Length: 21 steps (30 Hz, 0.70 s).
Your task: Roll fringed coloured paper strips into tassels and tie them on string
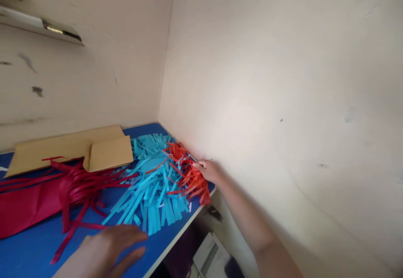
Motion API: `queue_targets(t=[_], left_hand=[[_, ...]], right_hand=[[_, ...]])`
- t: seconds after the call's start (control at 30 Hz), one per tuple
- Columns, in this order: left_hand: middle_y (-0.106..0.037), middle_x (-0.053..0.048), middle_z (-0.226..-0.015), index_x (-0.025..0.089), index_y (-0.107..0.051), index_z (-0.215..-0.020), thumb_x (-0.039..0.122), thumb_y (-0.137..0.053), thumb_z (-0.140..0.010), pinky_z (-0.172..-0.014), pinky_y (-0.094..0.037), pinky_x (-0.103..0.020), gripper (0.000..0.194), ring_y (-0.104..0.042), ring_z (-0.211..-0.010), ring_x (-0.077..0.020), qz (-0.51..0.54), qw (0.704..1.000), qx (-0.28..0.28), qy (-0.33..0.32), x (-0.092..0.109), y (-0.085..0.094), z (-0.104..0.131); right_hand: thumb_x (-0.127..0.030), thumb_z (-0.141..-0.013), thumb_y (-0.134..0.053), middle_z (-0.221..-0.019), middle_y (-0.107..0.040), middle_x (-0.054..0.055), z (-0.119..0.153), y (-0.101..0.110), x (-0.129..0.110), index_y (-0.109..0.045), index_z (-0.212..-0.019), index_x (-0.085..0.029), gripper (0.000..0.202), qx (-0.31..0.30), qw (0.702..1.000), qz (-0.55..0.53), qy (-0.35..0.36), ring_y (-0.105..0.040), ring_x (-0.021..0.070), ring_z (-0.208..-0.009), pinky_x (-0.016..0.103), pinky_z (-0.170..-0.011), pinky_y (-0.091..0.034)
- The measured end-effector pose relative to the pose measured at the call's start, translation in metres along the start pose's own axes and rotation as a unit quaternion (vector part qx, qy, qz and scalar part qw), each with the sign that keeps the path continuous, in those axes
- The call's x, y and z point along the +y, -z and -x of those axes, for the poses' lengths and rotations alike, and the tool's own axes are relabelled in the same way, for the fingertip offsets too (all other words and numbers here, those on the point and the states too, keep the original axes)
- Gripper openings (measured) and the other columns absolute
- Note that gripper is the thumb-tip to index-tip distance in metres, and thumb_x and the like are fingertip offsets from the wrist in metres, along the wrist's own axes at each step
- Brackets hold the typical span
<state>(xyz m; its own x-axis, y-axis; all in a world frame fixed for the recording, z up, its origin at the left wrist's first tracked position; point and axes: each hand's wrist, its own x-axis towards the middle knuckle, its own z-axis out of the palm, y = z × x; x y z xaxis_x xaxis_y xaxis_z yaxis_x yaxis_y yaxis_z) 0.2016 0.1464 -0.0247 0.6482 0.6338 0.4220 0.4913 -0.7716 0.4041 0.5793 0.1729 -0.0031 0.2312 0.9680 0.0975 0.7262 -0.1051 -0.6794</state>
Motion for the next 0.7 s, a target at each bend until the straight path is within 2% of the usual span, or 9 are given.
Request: queue_targets(t=[0.03,0.07,0.17,0.23,0.33,0.43,0.5,0.6,0.7], left_hand=[[-0.077,0.009,-0.093,0.043,-0.072,-0.091,0.052,-0.055,-0.086,-0.072,-0.058,-0.027,0.021,-0.072,-0.084,-0.0169,0.039,0.996,-0.078,0.004,0.004,0.0,-0.021],[-0.077,0.006,-0.101,0.04,-0.074,-0.094,0.048,-0.053,-0.087,-0.081,-0.057,-0.03,0.023,-0.072,-0.094,-0.0195,0.064,0.991,-0.117,0.031,0.009,-0.001,-0.043],[-0.076,-0.003,-0.108,0.029,-0.076,-0.092,0.042,-0.054,-0.081,-0.095,-0.051,-0.036,0.028,-0.068,-0.105,-0.0248,0.15,0.977,-0.104,0.113,0.026,-0.013,-0.104],[-0.075,-0.003,-0.111,0.026,-0.075,-0.095,0.037,-0.053,-0.08,-0.096,-0.049,-0.034,0.028,-0.067,-0.107,-0.0239,0.202,0.961,-0.086,0.167,0.033,-0.03,-0.135],[-0.076,-0.003,-0.109,0.023,-0.071,-0.106,0.033,-0.052,-0.085,-0.091,-0.052,-0.031,0.031,-0.069,-0.103,-0.0213,0.235,0.941,-0.089,0.226,0.033,-0.064,-0.168],[-0.075,-0.005,-0.098,0.017,-0.067,-0.108,0.042,-0.054,-0.091,-0.084,-0.055,-0.035,0.033,-0.071,-0.091,-0.0195,0.253,0.922,-0.109,0.272,0.028,-0.092,-0.188],[-0.072,-0.005,-0.095,0.014,-0.065,-0.107,0.045,-0.055,-0.093,-0.078,-0.057,-0.037,0.035,-0.069,-0.083,-0.0171,0.253,0.913,-0.127,0.294,0.025,-0.104,-0.194],[-0.069,-0.004,-0.098,0.015,-0.063,-0.107,0.041,-0.057,-0.093,-0.074,-0.057,-0.036,0.031,-0.067,-0.081,-0.0152,0.231,0.907,-0.153,0.316,0.021,-0.111,-0.196],[-0.067,-0.006,-0.105,0.015,-0.063,-0.109,0.039,-0.059,-0.092,-0.079,-0.057,-0.038,0.029,-0.066,-0.089,-0.0173,0.182,0.916,-0.159,0.321,0.022,-0.11,-0.196]], right_hand=[[-0.046,-0.089,-0.055,-0.058,-0.051,-0.004,0.001,0.0,-0.001,-0.055,-0.061,-0.018,0.04,-0.005,1.0,-0.014,0.005,-0.045,0.0116,-0.06,0.022,-0.058,-0.033],[-0.045,-0.09,-0.053,-0.059,-0.053,-0.004,0.003,0.0,-0.001,-0.056,-0.062,-0.018,0.039,-0.012,0.999,-0.029,0.008,-0.047,0.0121,-0.061,0.022,-0.06,-0.034],[-0.041,-0.086,-0.057,-0.065,-0.061,-0.002,0.006,-0.005,-0.003,-0.063,-0.066,-0.018,0.03,-0.028,0.996,-0.08,0.001,-0.053,0.0138,-0.064,0.023,-0.063,-0.039],[-0.039,-0.081,-0.061,-0.071,-0.066,0.0,0.008,-0.01,-0.004,-0.067,-0.071,-0.018,0.024,-0.026,0.993,-0.112,-0.014,-0.057,0.015,-0.068,0.024,-0.066,-0.042],[-0.038,-0.076,-0.066,-0.072,-0.067,0.001,0.009,-0.019,-0.009,-0.067,-0.073,-0.018,0.021,-0.01,0.988,-0.147,-0.04,-0.058,0.0143,-0.066,0.024,-0.065,-0.044],[-0.042,-0.073,-0.069,-0.068,-0.064,-0.001,0.008,-0.025,-0.013,-0.062,-0.071,-0.018,0.026,-0.002,0.985,-0.162,-0.058,-0.055,0.0121,-0.06,0.023,-0.061,-0.043],[-0.046,-0.073,-0.07,-0.064,-0.062,-0.002,0.008,-0.026,-0.014,-0.058,-0.068,-0.018,0.031,0.0,0.985,-0.158,-0.064,-0.053,0.0117,-0.057,0.023,-0.059,-0.043],[-0.047,-0.077,-0.068,-0.062,-0.06,-0.002,0.006,-0.019,-0.016,-0.056,-0.067,-0.018,0.033,0.014,0.99,-0.125,-0.062,-0.054,0.0128,-0.058,0.024,-0.06,-0.044],[-0.038,-0.082,-0.064,-0.073,-0.064,0.001,0.0,0.005,-0.032,-0.059,-0.075,-0.019,0.021,0.056,0.995,-0.071,-0.045,-0.058,0.0156,-0.07,0.026,-0.068,-0.045]])
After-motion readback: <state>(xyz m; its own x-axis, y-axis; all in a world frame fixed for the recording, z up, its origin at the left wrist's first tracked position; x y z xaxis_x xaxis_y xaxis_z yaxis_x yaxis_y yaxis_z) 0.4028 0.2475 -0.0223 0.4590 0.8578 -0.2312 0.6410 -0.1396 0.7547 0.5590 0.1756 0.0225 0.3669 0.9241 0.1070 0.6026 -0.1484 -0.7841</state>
